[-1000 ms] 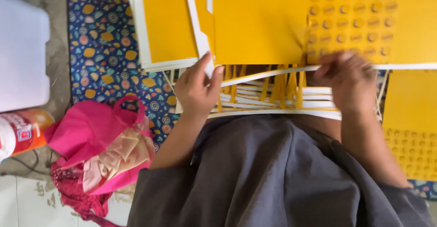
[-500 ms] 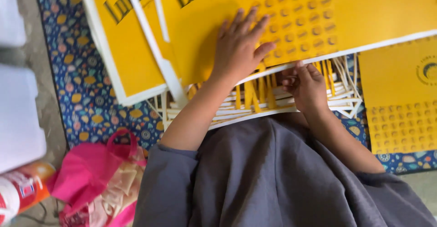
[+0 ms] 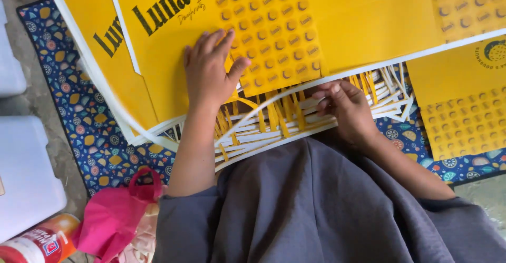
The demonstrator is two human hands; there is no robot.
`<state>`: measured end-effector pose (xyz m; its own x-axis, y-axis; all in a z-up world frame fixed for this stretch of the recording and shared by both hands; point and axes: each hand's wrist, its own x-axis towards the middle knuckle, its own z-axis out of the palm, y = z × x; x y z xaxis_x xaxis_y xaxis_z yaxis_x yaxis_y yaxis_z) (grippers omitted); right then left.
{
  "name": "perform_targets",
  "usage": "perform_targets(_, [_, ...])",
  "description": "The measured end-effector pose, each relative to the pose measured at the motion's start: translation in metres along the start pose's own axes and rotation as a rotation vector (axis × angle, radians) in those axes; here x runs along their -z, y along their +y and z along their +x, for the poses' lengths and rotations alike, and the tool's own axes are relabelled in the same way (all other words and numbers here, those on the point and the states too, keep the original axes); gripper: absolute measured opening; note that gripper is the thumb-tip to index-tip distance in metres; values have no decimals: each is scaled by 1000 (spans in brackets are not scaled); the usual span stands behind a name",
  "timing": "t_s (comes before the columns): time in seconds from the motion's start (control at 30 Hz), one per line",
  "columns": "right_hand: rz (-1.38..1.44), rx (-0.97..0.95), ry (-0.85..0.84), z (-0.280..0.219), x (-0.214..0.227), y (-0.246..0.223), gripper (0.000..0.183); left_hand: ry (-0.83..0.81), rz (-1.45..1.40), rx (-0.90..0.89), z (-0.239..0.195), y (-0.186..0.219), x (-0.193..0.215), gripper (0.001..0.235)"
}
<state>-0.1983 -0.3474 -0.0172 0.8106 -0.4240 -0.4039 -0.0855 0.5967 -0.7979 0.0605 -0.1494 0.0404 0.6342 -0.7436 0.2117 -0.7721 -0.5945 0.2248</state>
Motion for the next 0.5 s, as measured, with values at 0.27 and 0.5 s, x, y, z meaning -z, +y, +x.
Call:
perform_targets(0.27, [60,-51,160,4,-19,-8,19,-64,46,-139,44,72,-19,57])
perform_targets(0.5, [41,31,207,9,-11,-8,17,-208,29,-205,61,102,-47,46])
